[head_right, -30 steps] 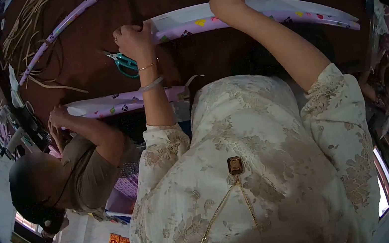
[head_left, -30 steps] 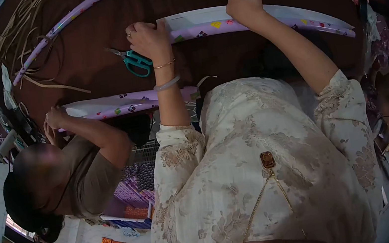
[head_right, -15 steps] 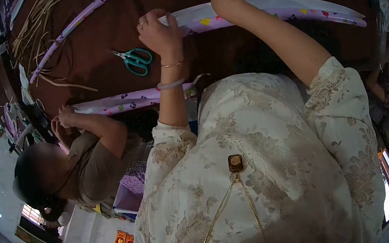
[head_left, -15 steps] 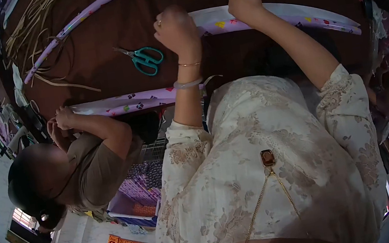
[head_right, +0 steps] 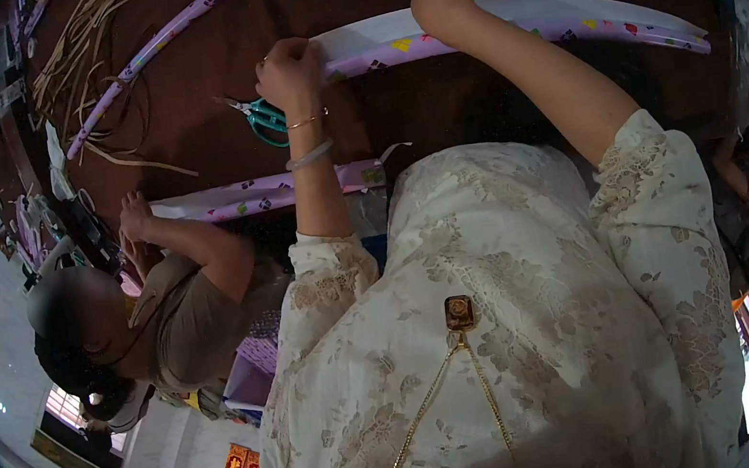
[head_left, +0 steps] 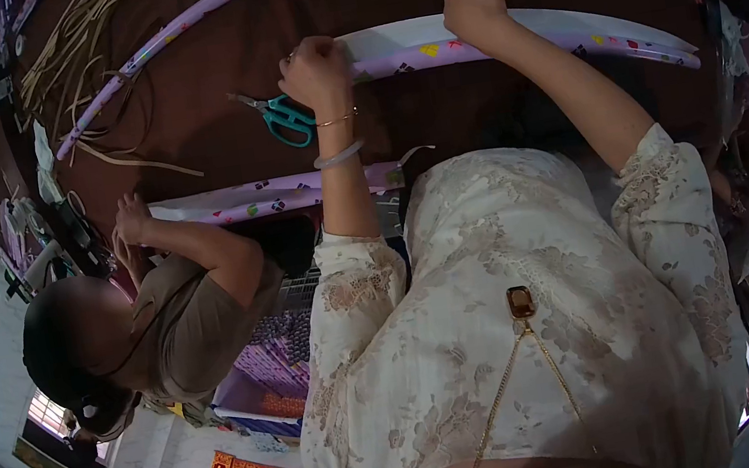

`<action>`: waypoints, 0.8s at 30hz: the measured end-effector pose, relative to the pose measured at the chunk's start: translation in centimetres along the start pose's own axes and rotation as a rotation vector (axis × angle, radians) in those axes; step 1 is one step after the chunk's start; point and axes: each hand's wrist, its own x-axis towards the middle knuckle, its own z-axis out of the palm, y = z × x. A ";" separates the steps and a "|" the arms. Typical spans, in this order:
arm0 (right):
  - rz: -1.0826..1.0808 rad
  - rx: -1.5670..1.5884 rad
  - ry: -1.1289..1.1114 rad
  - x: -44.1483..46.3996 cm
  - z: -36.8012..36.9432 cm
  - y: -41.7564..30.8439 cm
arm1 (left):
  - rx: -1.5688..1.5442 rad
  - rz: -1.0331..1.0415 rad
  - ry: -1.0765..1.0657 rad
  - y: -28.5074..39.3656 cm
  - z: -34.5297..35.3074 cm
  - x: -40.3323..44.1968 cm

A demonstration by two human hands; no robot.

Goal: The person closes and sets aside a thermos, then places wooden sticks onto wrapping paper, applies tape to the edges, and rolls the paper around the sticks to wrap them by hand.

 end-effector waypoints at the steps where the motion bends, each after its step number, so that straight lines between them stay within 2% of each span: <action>1: 0.003 -0.005 0.013 0.0 0.0 -0.1 | 0.057 -0.010 -0.014 -0.2 -0.2 0.1; 2: 0.003 -0.003 0.014 0.0 0.0 -0.2 | 0.059 -0.009 -0.014 -0.2 -0.2 0.1; 4: 0.017 -0.024 -0.026 0.1 -0.3 -0.3 | 0.143 -0.011 0.184 0.5 -0.5 0.2; 5: 0.015 -0.027 -0.025 0.1 -0.3 -0.2 | 0.142 -0.014 0.186 1.0 -0.5 0.2; 7: 0.000 -0.014 0.018 0.0 -0.3 0.0 | -0.040 0.133 0.219 3.0 -0.7 0.0; 10: 0.026 0.018 0.024 0.1 -0.4 0.1 | -0.233 0.304 0.050 6.2 1.3 -0.6; 12: 0.012 0.026 0.046 0.0 -0.5 0.2 | -0.158 0.291 -0.032 8.7 2.1 -1.2; 17: 0.017 0.009 0.121 -0.3 -0.4 0.4 | -0.163 0.264 -0.079 10.0 5.1 -1.2; 24: 0.038 0.055 -0.054 -0.2 -1.5 1.2 | -0.230 0.321 -0.091 9.9 5.6 -0.7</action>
